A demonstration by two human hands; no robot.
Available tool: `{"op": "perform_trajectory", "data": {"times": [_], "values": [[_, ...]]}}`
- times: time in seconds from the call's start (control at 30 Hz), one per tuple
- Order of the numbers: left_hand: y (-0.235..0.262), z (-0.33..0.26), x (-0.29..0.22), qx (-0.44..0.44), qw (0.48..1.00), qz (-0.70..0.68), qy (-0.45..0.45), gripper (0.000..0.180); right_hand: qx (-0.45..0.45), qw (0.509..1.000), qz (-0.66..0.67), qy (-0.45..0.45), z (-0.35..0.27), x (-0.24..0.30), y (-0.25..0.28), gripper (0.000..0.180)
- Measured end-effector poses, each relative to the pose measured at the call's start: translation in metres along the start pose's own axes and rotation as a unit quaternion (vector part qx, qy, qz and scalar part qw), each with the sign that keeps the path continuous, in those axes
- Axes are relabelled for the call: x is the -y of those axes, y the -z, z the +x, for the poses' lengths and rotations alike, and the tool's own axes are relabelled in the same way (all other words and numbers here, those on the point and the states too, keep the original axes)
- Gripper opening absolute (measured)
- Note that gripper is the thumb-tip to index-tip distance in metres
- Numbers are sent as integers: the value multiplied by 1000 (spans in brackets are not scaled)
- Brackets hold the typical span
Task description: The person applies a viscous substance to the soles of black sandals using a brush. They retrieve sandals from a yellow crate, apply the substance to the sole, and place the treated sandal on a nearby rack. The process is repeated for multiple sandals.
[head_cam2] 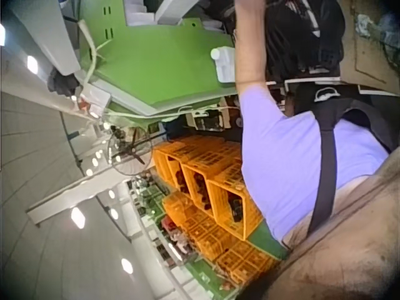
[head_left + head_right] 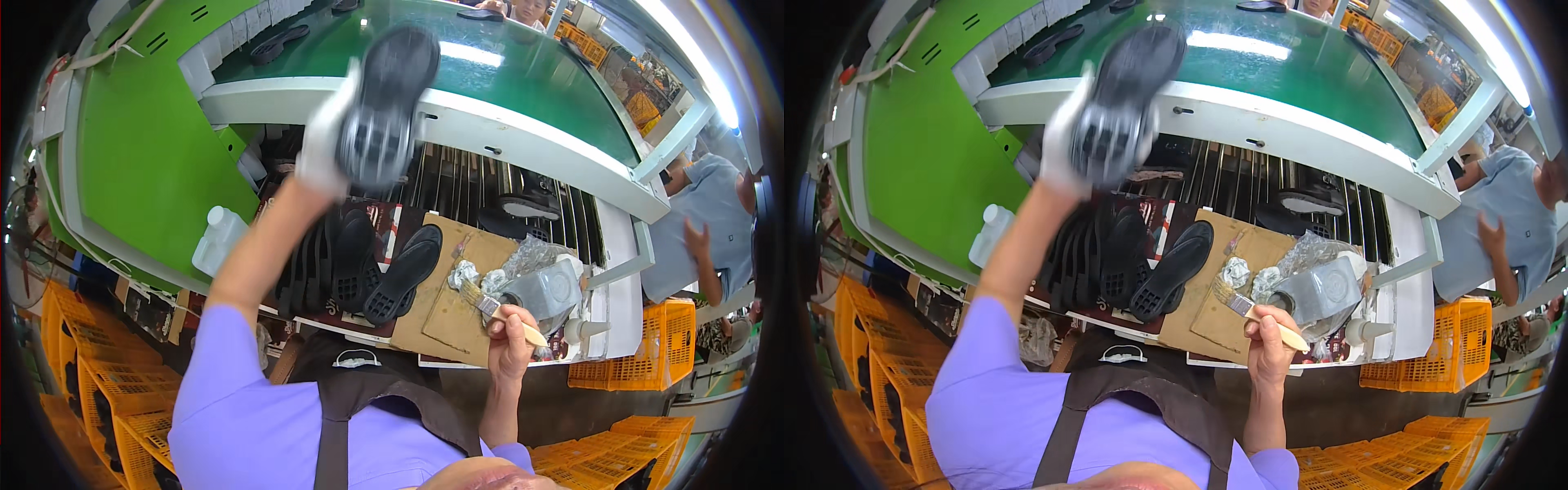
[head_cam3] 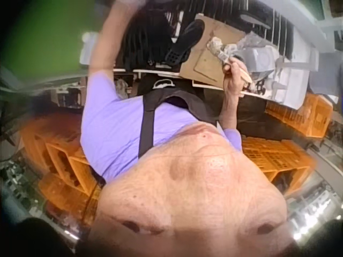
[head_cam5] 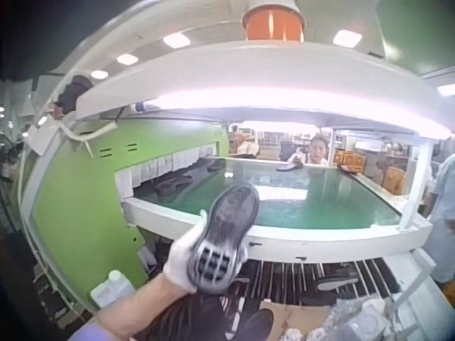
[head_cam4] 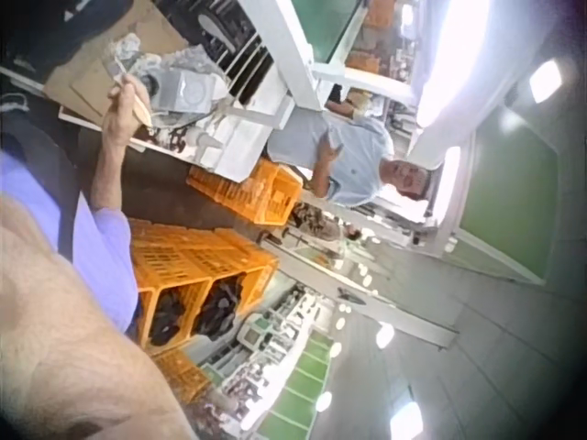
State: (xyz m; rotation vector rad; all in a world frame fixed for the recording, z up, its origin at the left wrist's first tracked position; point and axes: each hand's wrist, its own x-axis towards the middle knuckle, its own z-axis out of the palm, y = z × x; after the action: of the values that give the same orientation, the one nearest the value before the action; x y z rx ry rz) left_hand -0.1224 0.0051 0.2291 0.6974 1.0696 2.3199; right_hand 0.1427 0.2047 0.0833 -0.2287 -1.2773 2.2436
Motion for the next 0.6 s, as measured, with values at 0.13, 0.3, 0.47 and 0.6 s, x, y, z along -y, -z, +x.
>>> {"op": "perform_trajectory", "data": {"times": [0.13,0.3,0.47,0.6], "values": [[53,118,-50,-62,992,67,-84,50,19,999,-30,-16,0,-7,-6,18],[95,129,-17,-289,898,145,-299,41,6,995,-87,-46,-6,-15,1,19],[72,22,35,-174,896,296,-280,36,-35,994,-103,-31,-6,-17,10,20],[66,-66,88,-129,898,407,-104,35,-22,994,-95,-45,-2,-16,13,20]]}}
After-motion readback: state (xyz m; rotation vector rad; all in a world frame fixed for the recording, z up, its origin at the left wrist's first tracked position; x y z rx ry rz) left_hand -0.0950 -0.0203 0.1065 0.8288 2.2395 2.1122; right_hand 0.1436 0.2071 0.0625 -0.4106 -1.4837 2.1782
